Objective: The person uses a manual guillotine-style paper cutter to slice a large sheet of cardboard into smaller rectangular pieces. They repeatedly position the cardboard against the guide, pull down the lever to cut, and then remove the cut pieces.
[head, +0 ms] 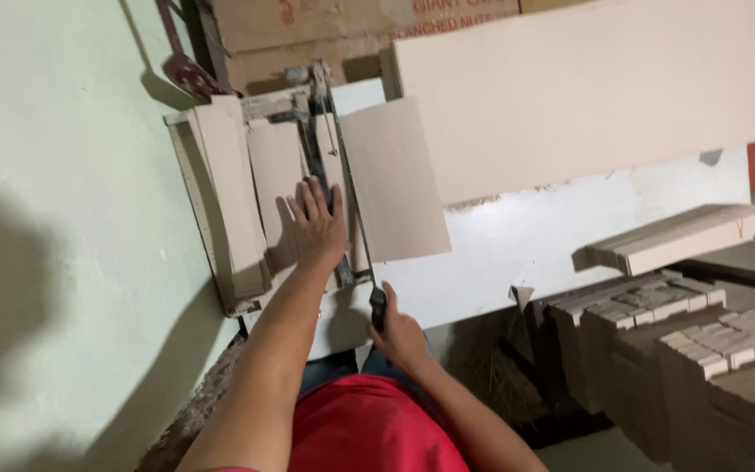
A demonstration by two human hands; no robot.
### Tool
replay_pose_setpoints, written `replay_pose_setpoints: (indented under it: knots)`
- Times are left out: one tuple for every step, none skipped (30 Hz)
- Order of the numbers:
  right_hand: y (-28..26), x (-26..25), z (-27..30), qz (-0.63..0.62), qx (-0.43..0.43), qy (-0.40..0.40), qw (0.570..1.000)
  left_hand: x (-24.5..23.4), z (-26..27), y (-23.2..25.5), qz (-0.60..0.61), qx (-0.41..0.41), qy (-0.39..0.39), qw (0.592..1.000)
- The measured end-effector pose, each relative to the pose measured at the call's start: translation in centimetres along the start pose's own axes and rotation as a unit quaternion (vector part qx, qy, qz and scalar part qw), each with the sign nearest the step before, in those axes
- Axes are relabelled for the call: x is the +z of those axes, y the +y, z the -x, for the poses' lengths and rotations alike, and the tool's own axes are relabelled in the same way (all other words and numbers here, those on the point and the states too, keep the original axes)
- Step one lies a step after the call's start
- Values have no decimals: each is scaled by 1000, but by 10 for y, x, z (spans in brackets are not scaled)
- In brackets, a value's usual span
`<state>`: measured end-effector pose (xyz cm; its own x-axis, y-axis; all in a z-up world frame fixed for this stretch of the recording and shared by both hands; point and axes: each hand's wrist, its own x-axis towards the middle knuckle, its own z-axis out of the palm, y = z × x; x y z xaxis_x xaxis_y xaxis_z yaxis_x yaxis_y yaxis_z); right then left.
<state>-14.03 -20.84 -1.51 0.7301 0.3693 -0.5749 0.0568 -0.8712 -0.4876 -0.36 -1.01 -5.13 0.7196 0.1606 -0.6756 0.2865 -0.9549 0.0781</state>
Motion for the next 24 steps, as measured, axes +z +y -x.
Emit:
replay_pose_setpoints:
  knots:
    - [-35,-51,18,-80,46,-48,995,-3,7,2,-16,28,-1,999]
    - [-64,-105,48,-160,91,-96,978,-6,15,3,-33,56,-1,998]
    - [-74,-126,52,-159,92,-96,978,4,17,4,-32,57,-2,998]
    - [-84,-147,56,-168,97,-123,973,14,20,5,-44,120,43,991]
    - [-94,-171,57,-177,97,-144,969,17,18,6,-58,182,95,977]
    - [-75,-157,40,-176,94,-138,970,43,13,2,-59,184,102,976]
    - [-56,-143,20,-109,110,-83,985,70,6,-4,-20,227,92,969]
    - [-38,-128,-1,-41,126,-26,991,96,-2,-9,19,270,82,959]
    - [-8,-115,-18,-43,120,-24,992,65,26,-15,16,267,86,960]
    - [21,-101,-37,2,128,105,986,34,53,-20,-151,310,197,918]
    - [49,-85,-55,44,135,230,963,4,83,-25,-313,341,295,836]
    - [59,-90,-63,39,131,230,963,9,70,-44,-318,337,294,836]
    - [70,-93,-69,-57,152,174,971,16,59,-62,-221,367,185,884]
    - [80,-96,-76,-152,170,114,967,22,47,-82,-119,387,72,911]
    - [88,-97,-81,-154,168,114,967,10,45,-84,-121,385,72,912]
    - [96,-98,-87,-307,145,109,934,-1,43,-88,-19,258,-15,966]
    - [105,-99,-90,-451,121,99,879,-9,43,-89,86,120,-101,984]
    - [102,-106,-80,-451,121,97,879,5,36,-101,87,119,-102,984]
    - [101,-116,-69,-489,132,83,858,20,28,-111,-27,198,-3,980]
    - [100,-126,-59,-527,142,68,835,34,19,-121,-141,272,97,947]
    - [102,-119,-54,-524,142,68,837,35,21,-118,-138,271,97,948]
    - [104,-112,-49,-522,143,62,838,36,23,-114,-135,264,134,946]
    - [105,-105,-43,-521,143,55,840,37,26,-111,-132,255,169,943]
    - [98,-105,-46,-519,143,53,841,23,33,-99,-130,254,169,944]
